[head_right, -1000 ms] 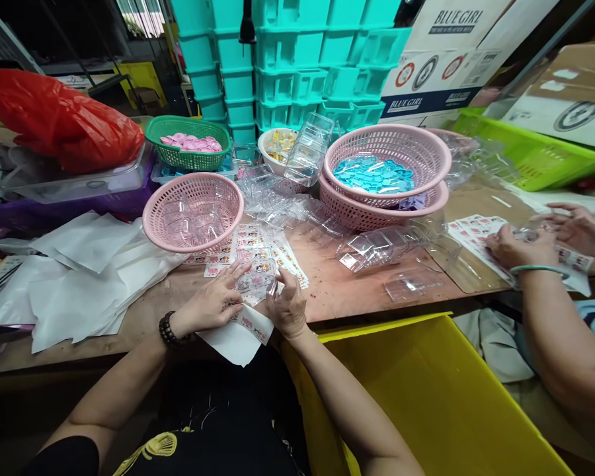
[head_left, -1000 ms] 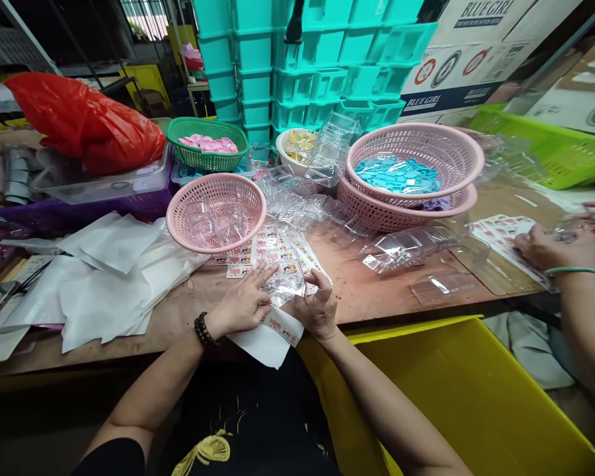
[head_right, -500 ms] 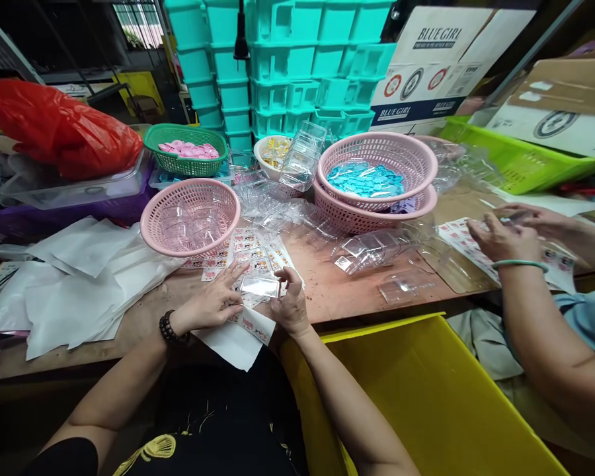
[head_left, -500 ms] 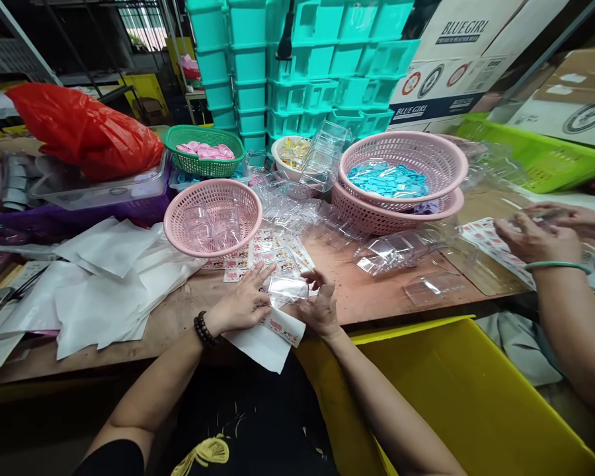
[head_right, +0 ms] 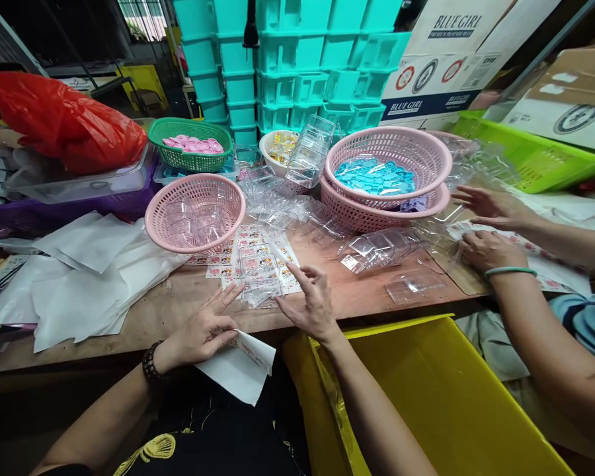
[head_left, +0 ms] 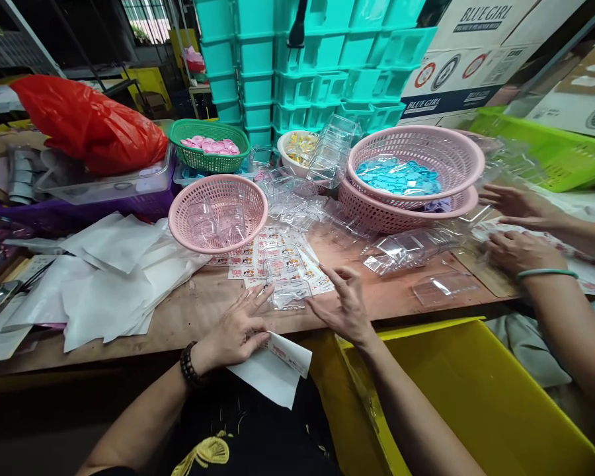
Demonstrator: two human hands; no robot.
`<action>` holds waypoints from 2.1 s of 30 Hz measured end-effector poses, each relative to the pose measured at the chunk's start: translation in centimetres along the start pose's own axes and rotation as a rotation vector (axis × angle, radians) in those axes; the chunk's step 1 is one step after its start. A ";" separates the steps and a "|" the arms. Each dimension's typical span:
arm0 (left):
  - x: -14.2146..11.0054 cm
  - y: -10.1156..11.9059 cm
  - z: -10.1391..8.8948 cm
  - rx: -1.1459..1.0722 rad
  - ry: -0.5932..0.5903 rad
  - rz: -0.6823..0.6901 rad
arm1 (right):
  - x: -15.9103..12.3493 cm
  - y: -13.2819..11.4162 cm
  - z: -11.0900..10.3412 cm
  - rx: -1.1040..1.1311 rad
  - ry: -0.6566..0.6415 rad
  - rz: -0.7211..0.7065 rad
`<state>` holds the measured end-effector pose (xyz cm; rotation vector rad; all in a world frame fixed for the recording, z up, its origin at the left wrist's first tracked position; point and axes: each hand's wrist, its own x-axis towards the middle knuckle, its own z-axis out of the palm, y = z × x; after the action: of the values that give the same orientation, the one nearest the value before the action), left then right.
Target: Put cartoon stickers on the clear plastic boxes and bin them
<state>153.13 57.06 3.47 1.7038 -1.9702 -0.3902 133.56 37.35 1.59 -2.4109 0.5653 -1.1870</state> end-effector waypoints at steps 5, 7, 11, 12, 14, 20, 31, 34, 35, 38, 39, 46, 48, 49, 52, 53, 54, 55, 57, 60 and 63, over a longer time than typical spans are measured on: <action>-0.8 -0.1 1.2 -0.031 0.044 0.017 | 2.8 -3.5 -3.6 0.244 -0.091 0.268; -1.1 0.1 1.5 -0.020 0.071 0.044 | 4.1 -4.7 -3.4 0.384 -0.303 0.420; -1.4 0.5 2.1 0.014 0.099 0.086 | 6.5 -5.5 -1.5 0.504 -0.617 0.742; -1.5 0.5 2.2 0.018 0.103 0.093 | 6.9 -5.5 -1.0 0.499 -0.645 0.790; -1.5 0.4 2.5 0.016 0.111 0.104 | 7.6 -5.3 -0.4 0.484 -0.658 0.836; -1.3 0.0 3.0 -0.006 0.121 0.125 | 8.2 -4.9 0.1 0.424 -0.657 0.879; -1.0 -0.1 3.3 -0.029 0.168 0.154 | 9.5 -6.1 -0.1 0.281 -0.703 1.009; -1.1 0.0 3.3 -0.034 0.210 0.160 | 9.8 -6.7 -0.3 0.218 -0.731 1.054; -1.1 0.2 3.2 -0.036 0.223 0.157 | 9.9 -6.7 -0.3 0.207 -0.732 1.059; -0.7 0.6 2.8 -0.023 0.247 0.128 | 9.7 -6.5 -0.1 0.192 -0.733 1.024; -0.5 0.8 2.7 -0.008 0.239 0.120 | 9.6 -6.3 0.1 0.190 -0.730 0.994; 1.4 1.3 2.5 0.098 0.145 0.093 | 8.6 -6.3 0.7 -0.190 -0.812 0.666; 1.5 1.3 2.4 0.107 0.149 0.088 | 8.4 -6.5 0.1 -0.390 -0.805 0.558; 1.5 1.3 2.4 0.106 0.149 0.089 | 8.3 -6.5 -0.4 -0.475 -0.790 0.527; 1.4 1.2 2.4 0.076 0.145 0.082 | 7.3 -5.7 -1.9 -0.516 -0.781 0.567; 1.3 1.2 2.4 0.057 0.139 0.079 | 6.8 -5.4 -2.2 -0.442 -0.816 0.601; 1.3 1.1 2.5 0.033 0.134 0.081 | 6.1 -5.0 -2.4 -0.359 -0.843 0.624; 1.2 1.0 2.5 0.003 0.127 0.085 | 5.4 -4.7 -2.3 -0.294 -0.845 0.632; 1.1 0.7 2.3 -0.082 0.111 0.086 | 4.0 -4.2 -1.5 -0.264 -0.768 0.631; 0.9 0.0 1.3 -0.240 0.136 0.008 | 2.9 -3.9 0.1 -0.339 -0.597 0.645; 1.3 -0.9 0.0 -0.395 0.210 -0.125 | 2.9 -3.4 1.4 -0.333 -0.525 0.666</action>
<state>153.79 55.60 3.25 1.5439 -1.5236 -0.5769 136.94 39.02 4.39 -2.3358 1.3142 -0.1839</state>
